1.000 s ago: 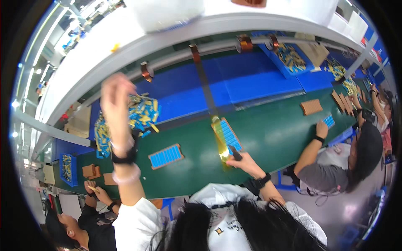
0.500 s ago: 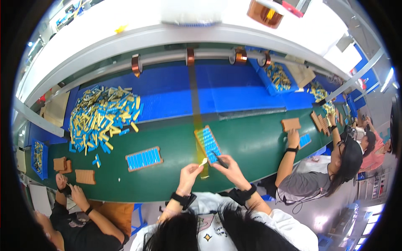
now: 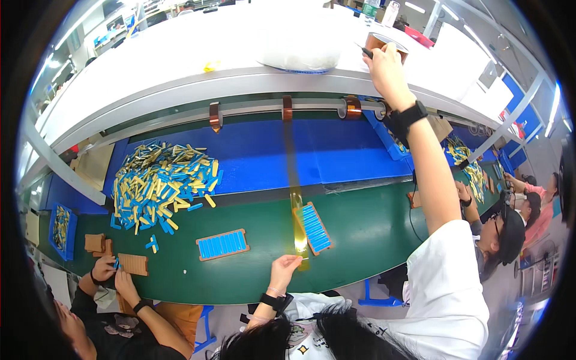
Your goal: Manually applying a long strip of yellow adhesive film onto a series of blue rectangular components arranged on a wooden template.
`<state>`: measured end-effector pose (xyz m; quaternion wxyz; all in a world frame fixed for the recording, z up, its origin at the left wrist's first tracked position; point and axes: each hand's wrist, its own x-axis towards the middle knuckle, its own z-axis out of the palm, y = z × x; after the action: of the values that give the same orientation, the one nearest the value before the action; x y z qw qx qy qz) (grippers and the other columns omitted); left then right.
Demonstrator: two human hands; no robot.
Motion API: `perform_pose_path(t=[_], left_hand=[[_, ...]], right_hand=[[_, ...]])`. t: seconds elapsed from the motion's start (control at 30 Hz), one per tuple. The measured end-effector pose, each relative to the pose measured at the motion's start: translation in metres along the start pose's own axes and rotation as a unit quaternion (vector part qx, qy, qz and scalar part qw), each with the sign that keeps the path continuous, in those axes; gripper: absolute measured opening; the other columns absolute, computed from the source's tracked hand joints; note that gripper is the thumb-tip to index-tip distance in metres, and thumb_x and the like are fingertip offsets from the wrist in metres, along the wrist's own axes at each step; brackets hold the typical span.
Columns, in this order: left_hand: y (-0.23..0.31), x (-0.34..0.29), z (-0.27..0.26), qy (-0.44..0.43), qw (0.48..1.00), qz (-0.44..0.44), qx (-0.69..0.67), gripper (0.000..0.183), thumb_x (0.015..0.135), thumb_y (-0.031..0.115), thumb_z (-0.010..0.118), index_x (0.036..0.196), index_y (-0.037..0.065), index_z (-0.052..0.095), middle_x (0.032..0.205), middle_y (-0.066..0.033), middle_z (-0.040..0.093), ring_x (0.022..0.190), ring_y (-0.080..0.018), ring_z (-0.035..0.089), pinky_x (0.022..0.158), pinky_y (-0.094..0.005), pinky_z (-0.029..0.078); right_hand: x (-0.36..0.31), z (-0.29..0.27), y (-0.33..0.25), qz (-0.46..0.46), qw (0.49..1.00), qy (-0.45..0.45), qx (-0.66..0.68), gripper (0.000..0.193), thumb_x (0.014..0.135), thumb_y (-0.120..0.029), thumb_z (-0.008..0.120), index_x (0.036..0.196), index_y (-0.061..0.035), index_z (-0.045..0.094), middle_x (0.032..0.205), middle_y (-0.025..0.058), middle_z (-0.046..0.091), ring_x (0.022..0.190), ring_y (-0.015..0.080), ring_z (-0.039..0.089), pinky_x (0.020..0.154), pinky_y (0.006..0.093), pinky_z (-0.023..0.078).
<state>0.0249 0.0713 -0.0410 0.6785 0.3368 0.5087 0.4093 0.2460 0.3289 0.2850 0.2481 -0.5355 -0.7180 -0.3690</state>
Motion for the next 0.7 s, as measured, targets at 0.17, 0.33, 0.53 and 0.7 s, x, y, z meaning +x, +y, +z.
perform_pose_path(t=[0.17, 0.33, 0.53, 0.7], left_hand=[[0.001, -0.003, 0.0, -0.001, 0.999, 0.015, -0.035, 0.017, 0.076, 0.009, 0.062, 0.085, -0.005, 0.058, 0.08, -0.0085, 0.062, 0.073, -0.0109, 0.058, 0.067, -0.0206, 0.044], [0.003, -0.004, -0.001, -0.004, 0.999, 0.026, -0.025, 0.017, 0.077, 0.008, 0.062, 0.086, -0.005, 0.058, 0.081, -0.0089, 0.062, 0.073, -0.0116, 0.058, 0.067, -0.0209, 0.045], [0.006, -0.008, -0.001, -0.024, 0.999, 0.035, -0.032, 0.017, 0.077, 0.008, 0.061, 0.086, -0.006, 0.058, 0.082, -0.0089, 0.062, 0.074, -0.011, 0.057, 0.069, -0.0214, 0.043], [0.008, 0.0, -0.002, -0.03, 0.997, 0.007, 0.065, 0.015, 0.08, 0.011, 0.056, 0.082, -0.004, 0.058, 0.074, -0.0029, 0.057, 0.066, -0.0075, 0.05, 0.058, -0.019, 0.038]], right_hand=[[0.016, 0.028, -0.004, 0.021, 0.99, -0.13, -0.059, 0.014, 0.07, -0.009, 0.054, 0.078, -0.0011, 0.063, 0.081, 0.0197, 0.057, 0.082, 0.0339, 0.052, 0.068, 0.0404, 0.044], [0.026, 0.048, -0.011, 0.098, 0.994, -0.039, -0.023, 0.021, 0.073, -0.021, 0.058, 0.083, -0.0037, 0.063, 0.085, 0.0178, 0.058, 0.08, 0.0311, 0.058, 0.066, 0.0414, 0.047], [0.028, 0.033, -0.018, 0.099, 0.992, -0.06, 0.043, 0.029, 0.076, -0.026, 0.052, 0.075, 0.0026, 0.057, 0.081, 0.0204, 0.057, 0.077, 0.0364, 0.056, 0.066, 0.0436, 0.047], [-0.097, -0.009, -0.06, 0.013, 0.981, 0.128, 0.147, 0.006, 0.064, -0.01, 0.049, 0.066, -0.0039, 0.049, 0.068, 0.0132, 0.051, 0.068, 0.0271, 0.049, 0.066, 0.0357, 0.04]])
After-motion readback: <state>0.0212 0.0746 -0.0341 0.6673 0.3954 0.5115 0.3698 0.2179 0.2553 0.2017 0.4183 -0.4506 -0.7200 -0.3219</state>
